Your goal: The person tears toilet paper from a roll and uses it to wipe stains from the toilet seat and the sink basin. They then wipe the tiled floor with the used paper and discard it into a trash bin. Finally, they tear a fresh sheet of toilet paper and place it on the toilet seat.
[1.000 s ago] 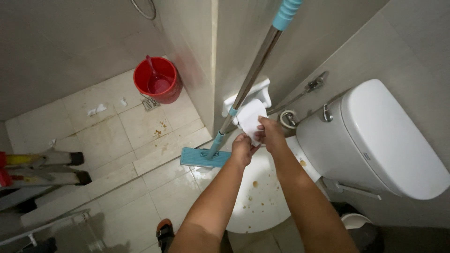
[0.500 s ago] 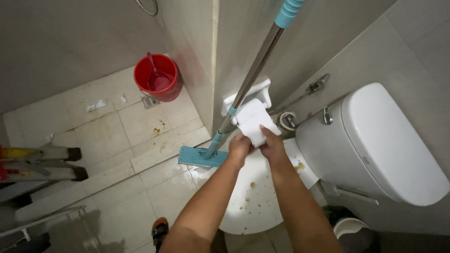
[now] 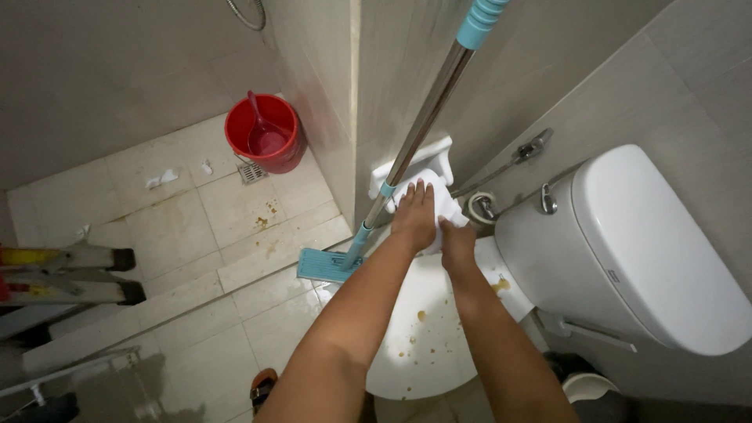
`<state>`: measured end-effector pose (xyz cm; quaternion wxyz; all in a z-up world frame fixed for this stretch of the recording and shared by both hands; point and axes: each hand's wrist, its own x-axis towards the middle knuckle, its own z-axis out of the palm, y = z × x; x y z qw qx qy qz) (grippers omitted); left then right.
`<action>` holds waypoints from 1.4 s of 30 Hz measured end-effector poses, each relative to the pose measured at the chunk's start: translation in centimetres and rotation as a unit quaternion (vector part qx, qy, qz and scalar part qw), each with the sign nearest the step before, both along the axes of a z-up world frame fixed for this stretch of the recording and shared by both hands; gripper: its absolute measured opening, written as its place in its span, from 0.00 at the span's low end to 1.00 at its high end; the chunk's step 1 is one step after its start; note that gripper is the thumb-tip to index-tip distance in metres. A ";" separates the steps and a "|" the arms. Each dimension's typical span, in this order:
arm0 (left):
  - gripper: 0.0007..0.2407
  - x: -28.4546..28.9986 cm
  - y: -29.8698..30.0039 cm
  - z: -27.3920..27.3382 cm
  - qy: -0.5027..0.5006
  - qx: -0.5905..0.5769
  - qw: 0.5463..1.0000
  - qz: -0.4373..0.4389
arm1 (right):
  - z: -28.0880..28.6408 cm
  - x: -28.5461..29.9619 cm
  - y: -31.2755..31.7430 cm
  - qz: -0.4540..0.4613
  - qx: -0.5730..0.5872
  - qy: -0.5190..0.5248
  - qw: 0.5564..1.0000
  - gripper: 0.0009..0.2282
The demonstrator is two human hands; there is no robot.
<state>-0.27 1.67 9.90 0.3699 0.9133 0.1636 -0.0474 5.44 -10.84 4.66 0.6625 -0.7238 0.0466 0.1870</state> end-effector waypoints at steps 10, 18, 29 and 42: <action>0.30 1.0 0.2 -4.3 -0.044 0.048 0.998 -0.016 | -0.6 -0.3 -0.6 -0.028 0.129 0.046 0.990 0.18; 0.32 0.3 1.1 -2.3 -0.018 -0.028 0.999 -0.016 | -1.4 0.5 -1.4 -0.025 0.169 0.127 0.977 0.16; 0.36 1.0 2.1 -4.1 -0.031 -0.076 0.997 -0.005 | -4.2 1.6 -4.3 0.014 0.186 0.110 0.976 0.14; 0.42 -4.9 1.0 -11.5 0.044 -0.264 0.962 0.043 | 6.8 0.6 -3.1 0.112 0.097 0.004 0.989 0.17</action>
